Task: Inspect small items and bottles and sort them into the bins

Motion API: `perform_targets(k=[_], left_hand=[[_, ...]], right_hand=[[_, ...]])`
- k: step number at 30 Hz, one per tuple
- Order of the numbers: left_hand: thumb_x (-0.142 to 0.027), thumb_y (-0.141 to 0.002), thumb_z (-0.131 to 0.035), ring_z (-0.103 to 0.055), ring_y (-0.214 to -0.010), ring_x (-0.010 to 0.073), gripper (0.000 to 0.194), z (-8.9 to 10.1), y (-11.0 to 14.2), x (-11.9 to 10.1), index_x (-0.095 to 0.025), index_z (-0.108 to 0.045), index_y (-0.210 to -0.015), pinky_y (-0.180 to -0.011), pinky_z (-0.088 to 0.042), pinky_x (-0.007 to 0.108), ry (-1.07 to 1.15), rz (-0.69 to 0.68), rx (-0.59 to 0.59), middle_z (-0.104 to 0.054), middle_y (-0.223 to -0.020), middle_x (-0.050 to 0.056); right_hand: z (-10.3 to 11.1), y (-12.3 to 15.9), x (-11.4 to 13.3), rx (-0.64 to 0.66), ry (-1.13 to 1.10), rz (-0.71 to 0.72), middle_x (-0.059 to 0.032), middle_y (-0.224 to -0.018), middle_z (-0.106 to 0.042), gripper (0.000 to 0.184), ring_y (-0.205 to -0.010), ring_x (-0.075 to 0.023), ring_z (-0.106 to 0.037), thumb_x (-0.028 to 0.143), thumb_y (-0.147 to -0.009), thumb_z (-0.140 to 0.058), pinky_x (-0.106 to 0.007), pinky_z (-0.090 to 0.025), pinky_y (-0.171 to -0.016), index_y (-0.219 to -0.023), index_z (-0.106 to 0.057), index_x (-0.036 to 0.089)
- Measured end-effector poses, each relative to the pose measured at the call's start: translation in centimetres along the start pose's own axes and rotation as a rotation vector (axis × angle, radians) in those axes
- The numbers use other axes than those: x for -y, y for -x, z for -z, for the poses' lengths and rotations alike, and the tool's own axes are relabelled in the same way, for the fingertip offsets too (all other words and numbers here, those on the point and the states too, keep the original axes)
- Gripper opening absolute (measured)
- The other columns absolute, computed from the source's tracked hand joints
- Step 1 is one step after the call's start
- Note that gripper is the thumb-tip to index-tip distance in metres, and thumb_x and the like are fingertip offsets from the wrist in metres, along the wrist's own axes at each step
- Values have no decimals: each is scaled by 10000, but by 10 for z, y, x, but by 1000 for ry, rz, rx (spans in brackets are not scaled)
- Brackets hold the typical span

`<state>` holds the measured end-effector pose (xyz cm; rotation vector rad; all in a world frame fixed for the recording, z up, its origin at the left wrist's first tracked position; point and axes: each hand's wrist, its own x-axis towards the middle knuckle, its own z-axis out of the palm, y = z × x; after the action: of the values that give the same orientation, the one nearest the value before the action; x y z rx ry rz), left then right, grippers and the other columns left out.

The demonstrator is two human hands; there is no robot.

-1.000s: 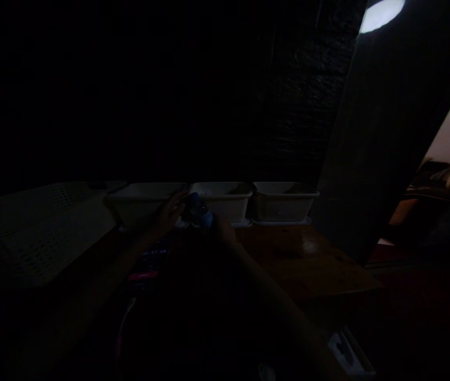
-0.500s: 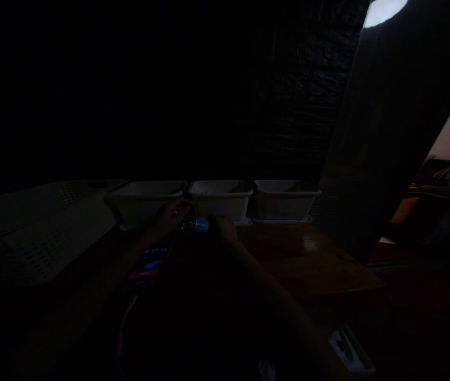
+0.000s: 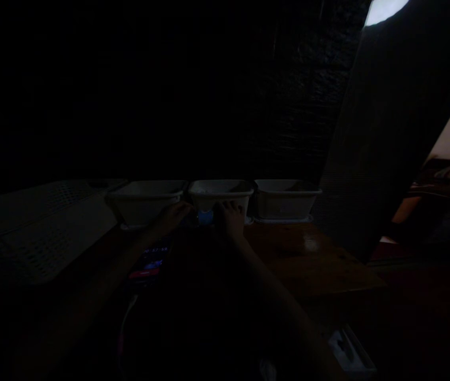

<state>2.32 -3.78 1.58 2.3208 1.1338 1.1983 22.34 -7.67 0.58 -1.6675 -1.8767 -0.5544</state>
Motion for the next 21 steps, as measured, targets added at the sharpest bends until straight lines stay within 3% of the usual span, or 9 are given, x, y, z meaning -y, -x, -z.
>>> perform_targets(k=[7, 14, 21], left_hand=[[-494, -884, -312, -607, -844, 204, 446, -1, 4, 5, -163, -586, -1005, -690, -454, 279, -20, 102, 88, -652, -968, 79], [-422, -906, -278, -581, -786, 174, 391, 5, 7, -14, -177, -581, -932, -664, -438, 266, -1, 45, 41, -616, -857, 36], [-356, -917, -285, -569, -787, 166, 333, 5, 8, -11, -191, -569, -969, -723, -421, 280, -20, -82, -57, -611, -850, 23]], right_hand=[[1, 1, -2, -99, 1, 31, -36, -1086, -582, 178, -1050, -235, -427, 302, -894, -436, -354, -291, -799, -1024, -552, 268], [-1, 0, -1, -59, -78, 10, -29, -1047, -590, 186, -1015, -222, -445, 265, -873, -454, -321, -310, -761, -1024, -562, 272], [-2, -1, 2, 16, -156, 8, -47, -1023, -594, 207, -997, -215, -453, 240, -834, -491, -302, -334, -780, -1028, -564, 245]])
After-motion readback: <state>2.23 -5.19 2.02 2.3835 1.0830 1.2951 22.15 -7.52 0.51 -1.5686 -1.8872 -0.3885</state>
